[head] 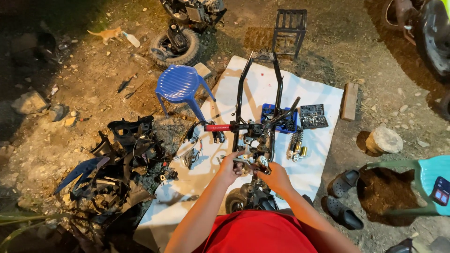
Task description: The person works on a motorcycle handlebar assembly laid out on a white sheet, using a wrench to tighten bolts and adjusting various components. A cat walks through the scene and the person briefly touches it before returning to the repair work.
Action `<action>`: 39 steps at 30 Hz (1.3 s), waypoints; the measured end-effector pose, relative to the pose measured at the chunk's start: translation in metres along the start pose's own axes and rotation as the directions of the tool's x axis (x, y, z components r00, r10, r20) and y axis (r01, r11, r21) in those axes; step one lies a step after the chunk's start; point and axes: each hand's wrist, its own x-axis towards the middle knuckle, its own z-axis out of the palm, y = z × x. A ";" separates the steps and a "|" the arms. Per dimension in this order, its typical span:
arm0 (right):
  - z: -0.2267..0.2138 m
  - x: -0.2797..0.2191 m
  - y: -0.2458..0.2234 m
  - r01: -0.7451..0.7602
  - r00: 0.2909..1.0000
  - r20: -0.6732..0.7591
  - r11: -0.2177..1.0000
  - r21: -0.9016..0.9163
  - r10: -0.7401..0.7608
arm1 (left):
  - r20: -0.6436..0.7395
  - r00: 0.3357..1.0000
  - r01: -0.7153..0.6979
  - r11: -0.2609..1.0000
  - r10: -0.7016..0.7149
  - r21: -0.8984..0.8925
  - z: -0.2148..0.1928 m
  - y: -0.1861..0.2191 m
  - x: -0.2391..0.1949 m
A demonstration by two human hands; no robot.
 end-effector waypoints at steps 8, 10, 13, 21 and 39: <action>-0.007 0.014 0.005 0.135 0.979 -0.150 0.990 -0.039 -0.140 | -0.015 1.000 -0.005 0.990 0.003 -0.140 0.016 0.000 0.033; -0.012 0.014 0.000 0.173 0.969 -0.179 0.985 -0.015 -0.172 | -0.029 1.000 -0.009 0.993 0.006 -0.121 0.012 -0.002 0.042; -0.012 0.014 0.002 0.038 0.993 -0.113 0.999 -0.020 -0.040 | 0.019 1.000 0.005 0.988 -0.002 -0.152 0.008 -0.005 0.050; -0.006 0.018 0.012 0.013 0.994 -0.107 0.999 0.042 -0.009 | -0.006 0.998 -0.063 0.994 0.063 -0.084 0.020 0.002 0.032; -0.024 0.007 -0.002 -0.256 0.967 0.125 0.819 0.514 0.223 | 0.061 0.981 -0.179 0.977 0.186 -0.113 -0.003 0.009 -0.003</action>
